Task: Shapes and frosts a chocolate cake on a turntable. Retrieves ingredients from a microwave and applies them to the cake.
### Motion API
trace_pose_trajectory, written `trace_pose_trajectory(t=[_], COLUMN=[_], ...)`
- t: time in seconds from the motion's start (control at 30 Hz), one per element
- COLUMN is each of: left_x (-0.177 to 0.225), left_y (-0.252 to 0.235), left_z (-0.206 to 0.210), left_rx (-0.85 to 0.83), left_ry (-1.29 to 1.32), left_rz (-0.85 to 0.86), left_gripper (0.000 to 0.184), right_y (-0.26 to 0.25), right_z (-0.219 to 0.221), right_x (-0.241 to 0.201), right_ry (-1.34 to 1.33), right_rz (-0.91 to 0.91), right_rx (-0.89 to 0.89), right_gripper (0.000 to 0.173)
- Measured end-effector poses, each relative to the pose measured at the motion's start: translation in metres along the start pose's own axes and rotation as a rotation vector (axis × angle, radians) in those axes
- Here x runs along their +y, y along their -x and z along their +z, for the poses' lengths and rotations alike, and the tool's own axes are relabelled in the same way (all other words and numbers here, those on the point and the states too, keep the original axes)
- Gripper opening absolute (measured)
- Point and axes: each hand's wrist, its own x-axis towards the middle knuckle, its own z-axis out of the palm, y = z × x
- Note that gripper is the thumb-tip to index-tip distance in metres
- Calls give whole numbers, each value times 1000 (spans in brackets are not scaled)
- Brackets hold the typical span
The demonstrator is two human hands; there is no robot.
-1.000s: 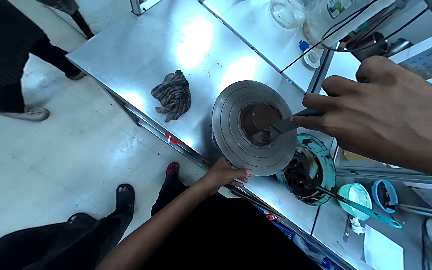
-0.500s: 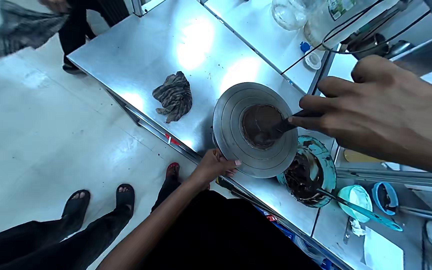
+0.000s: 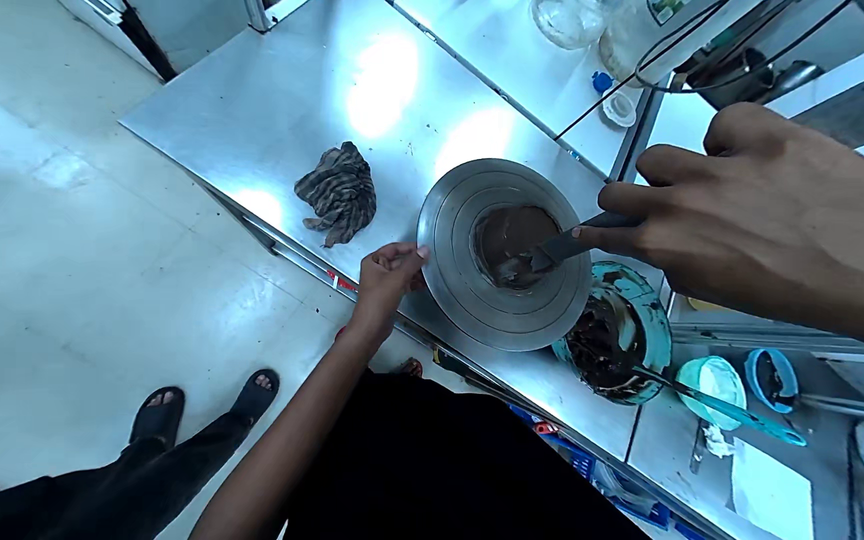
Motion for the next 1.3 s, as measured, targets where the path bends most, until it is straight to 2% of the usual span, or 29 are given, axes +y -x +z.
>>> trace_pose_trajectory(t=[0.07,0.13,0.27,0.33,0.37,0.53,0.6,0.67,0.8,1.1,1.17,1.3], left_x=[-2,-11,-33,-37,-34,-10,-2,6,14,16,17,9], left_y=[7,21,47,48,45,10,-6,-14,-17,-22,-23,-29], left_z=[5,13,35,36,32,5,1,-1,5,20,24,30], left_rx=[-7,-101,-396,-518,-527,-226,-49,39,60,47,35,5], left_ry=[68,69,75,42,25,-134,-115,-45,-6,-7,-23,-77], left_rz=[-22,-112,-355,-416,-408,-64,65,90,37,-47,-47,0], left_gripper=[25,31,34,30,27,10,17,28,38,40,41,43], right_y=[2,2,2,3,3,4,6,7,9,25,46,129], right_z=[4,5,3,5,3,2,1,2,1,6,10,35], right_x=[0,-1,-1,-1,-2,-4,-5,-6,-9,-17,-21,-30], right_ry=[-27,-22,-5,-8,-1,30,43,40,45,-1,-72,-416], right_rz=[-5,-10,-12,-20,-19,-21,-12,-12,-11,62,165,611], right_rx=[23,25,11,27,23,15,11,18,20,-18,-44,70], right_gripper=[23,22,21,24,24,23,25,23,21,17,18,41])
